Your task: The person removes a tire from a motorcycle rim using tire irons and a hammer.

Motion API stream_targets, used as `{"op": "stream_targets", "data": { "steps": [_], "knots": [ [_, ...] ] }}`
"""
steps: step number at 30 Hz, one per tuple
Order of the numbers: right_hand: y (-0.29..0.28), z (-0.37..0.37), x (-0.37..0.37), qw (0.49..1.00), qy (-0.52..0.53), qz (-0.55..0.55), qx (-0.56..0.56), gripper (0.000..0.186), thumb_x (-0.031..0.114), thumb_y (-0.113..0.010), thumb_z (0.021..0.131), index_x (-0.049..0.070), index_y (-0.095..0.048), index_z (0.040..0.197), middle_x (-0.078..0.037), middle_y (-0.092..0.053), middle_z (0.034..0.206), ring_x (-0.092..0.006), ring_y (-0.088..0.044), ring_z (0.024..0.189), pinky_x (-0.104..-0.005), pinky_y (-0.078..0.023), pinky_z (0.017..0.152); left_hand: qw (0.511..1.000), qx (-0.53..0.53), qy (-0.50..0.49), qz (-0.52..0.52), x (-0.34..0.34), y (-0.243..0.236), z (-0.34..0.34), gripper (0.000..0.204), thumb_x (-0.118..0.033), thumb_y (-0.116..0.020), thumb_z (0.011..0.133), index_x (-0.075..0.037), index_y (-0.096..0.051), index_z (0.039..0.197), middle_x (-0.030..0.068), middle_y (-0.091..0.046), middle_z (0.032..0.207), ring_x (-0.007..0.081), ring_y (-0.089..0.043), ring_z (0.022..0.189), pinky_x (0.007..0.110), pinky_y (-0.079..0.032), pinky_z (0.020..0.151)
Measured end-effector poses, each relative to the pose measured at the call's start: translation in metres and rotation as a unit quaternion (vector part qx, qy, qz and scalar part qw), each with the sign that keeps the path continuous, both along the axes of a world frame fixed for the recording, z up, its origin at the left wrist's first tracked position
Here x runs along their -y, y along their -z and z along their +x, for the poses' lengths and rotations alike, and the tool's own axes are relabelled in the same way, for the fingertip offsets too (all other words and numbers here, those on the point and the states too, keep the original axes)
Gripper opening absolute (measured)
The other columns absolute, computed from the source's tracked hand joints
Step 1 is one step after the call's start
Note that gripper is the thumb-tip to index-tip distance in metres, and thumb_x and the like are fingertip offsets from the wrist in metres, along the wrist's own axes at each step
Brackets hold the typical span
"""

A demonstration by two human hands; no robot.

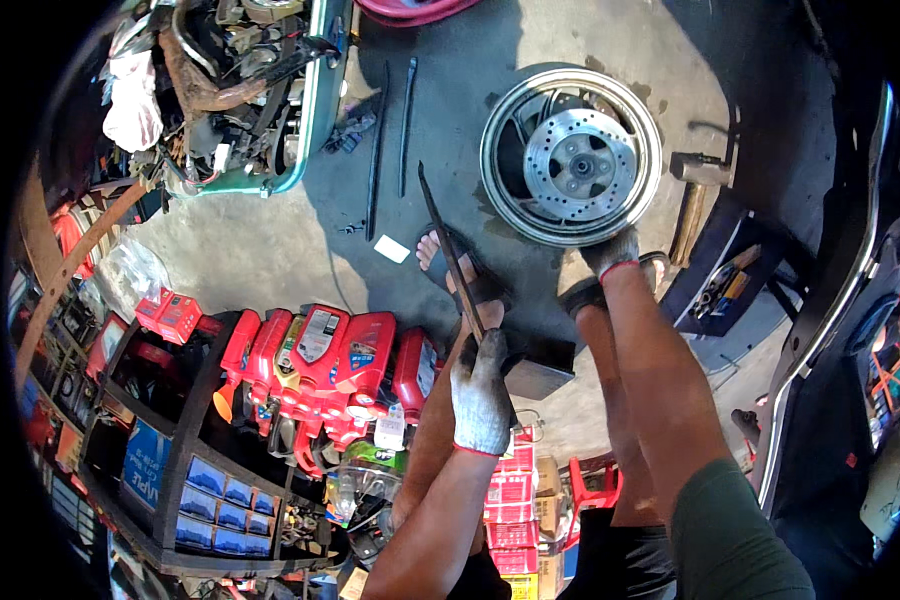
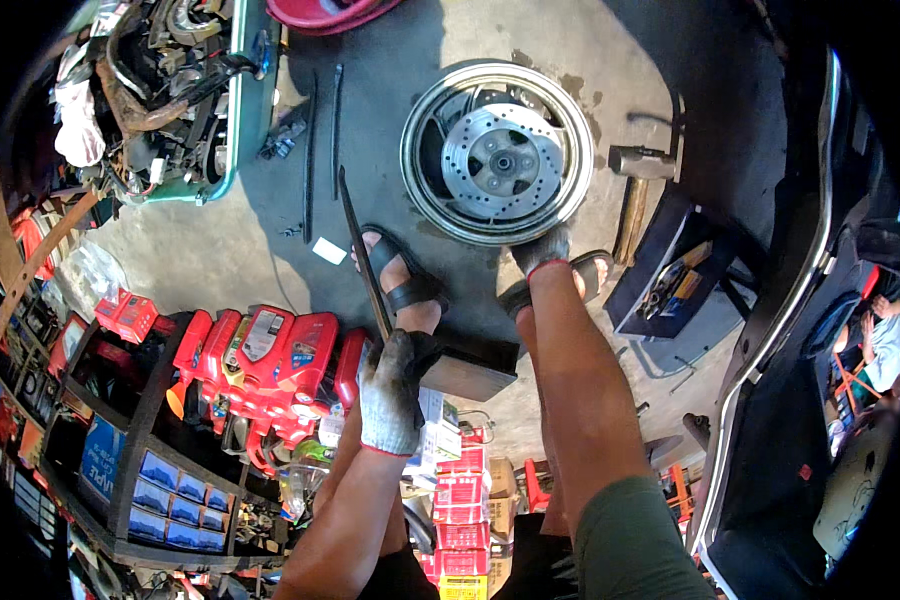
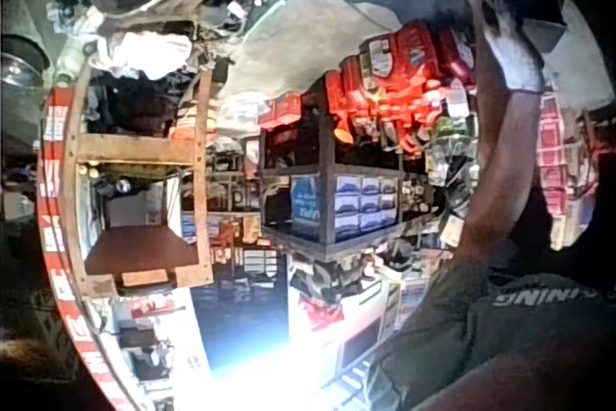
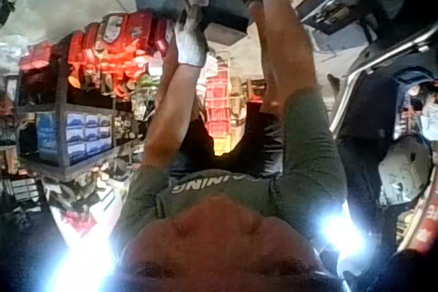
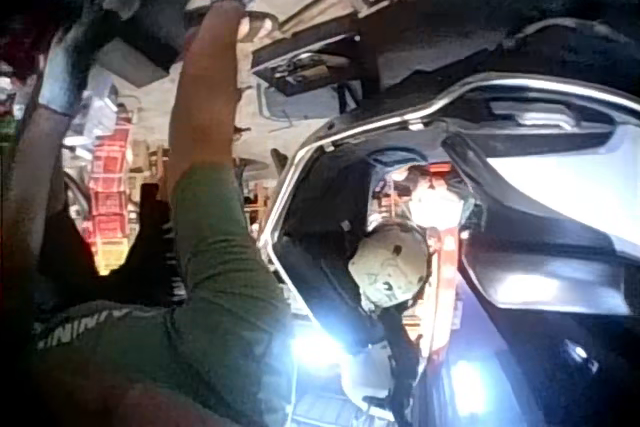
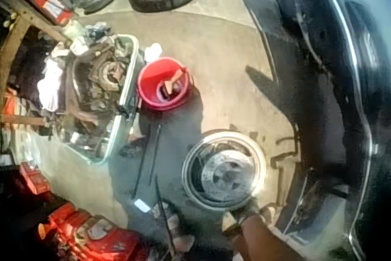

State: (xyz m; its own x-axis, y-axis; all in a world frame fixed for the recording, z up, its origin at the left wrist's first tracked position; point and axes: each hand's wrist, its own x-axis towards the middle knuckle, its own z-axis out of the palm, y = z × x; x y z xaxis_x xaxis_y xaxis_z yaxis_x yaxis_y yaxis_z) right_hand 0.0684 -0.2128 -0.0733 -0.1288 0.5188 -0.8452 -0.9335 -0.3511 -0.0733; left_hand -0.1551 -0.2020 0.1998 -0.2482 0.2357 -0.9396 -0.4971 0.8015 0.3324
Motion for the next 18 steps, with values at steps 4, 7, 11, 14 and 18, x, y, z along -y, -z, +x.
{"op": "stream_targets", "data": {
  "steps": [4,7,11,14,18],
  "knots": [
    [-0.007,0.001,-0.005,0.965,-0.151,-0.036,0.209,0.05,0.041,-0.033,0.101,0.013,-0.048,0.139,-0.006,-0.048,0.145,-0.0245,-0.045,0.132,-0.0408,-0.037,0.109,1.0,0.007,0.013,-0.004,-0.005,-0.004,0.008,0.026,-0.023,-0.061,0.095,0.0,-0.059,0.107,0.0105,-0.066,0.092,0.0224,-0.066,0.086,0.036,-0.053,0.085],
    [-0.06,-0.011,-0.022,0.95,-0.087,-0.246,0.17,0.048,0.044,-0.04,0.101,0.01,-0.056,0.131,-0.01,-0.061,0.13,-0.0259,-0.061,0.114,-0.0401,-0.049,0.099,1.0,0.006,0.029,-0.005,-0.005,-0.006,0.011,0.028,-0.024,-0.061,0.095,0.0,-0.059,0.111,0.0092,-0.066,0.092,0.0219,-0.065,0.085,0.035,-0.052,0.083],
    [-0.074,-0.009,0.036,0.957,-0.142,-0.224,0.117,0.035,0.031,-0.049,0.1,0.005,-0.06,0.122,-0.011,-0.065,0.118,-0.0258,-0.064,0.1,-0.0393,-0.052,0.091,0.991,0.002,0.133,0.011,-0.008,-0.006,0.023,0.035,-0.023,-0.062,0.094,0.002,-0.058,0.118,0.0073,-0.065,0.095,0.0155,-0.062,0.086,0.031,-0.049,0.082],
    [-0.181,-0.036,0.002,0.957,-0.241,-0.155,0.037,0.036,0.027,-0.057,0.096,0.003,-0.061,0.122,-0.012,-0.068,0.111,-0.0254,-0.066,0.098,-0.0418,-0.052,0.087,0.939,-0.006,0.342,0.028,0.007,-0.01,0.025,0.037,-0.025,-0.06,0.095,0.002,-0.058,0.119,0.0134,-0.067,0.098,0.02,-0.062,0.091,0.034,-0.049,0.082],
    [-0.233,-0.037,-0.008,0.949,-0.276,-0.087,0.122,0.029,0.019,-0.062,0.094,0.003,-0.062,0.118,-0.007,-0.067,0.103,-0.0169,-0.064,0.086,-0.0319,-0.053,0.075,0.79,0.041,0.612,-0.006,0.031,-0.009,0.037,0.038,-0.034,-0.061,0.092,-0.004,-0.059,0.115,0.0242,-0.067,0.107,0.0373,-0.064,0.103,0.044,-0.049,0.09]
  ]
}}
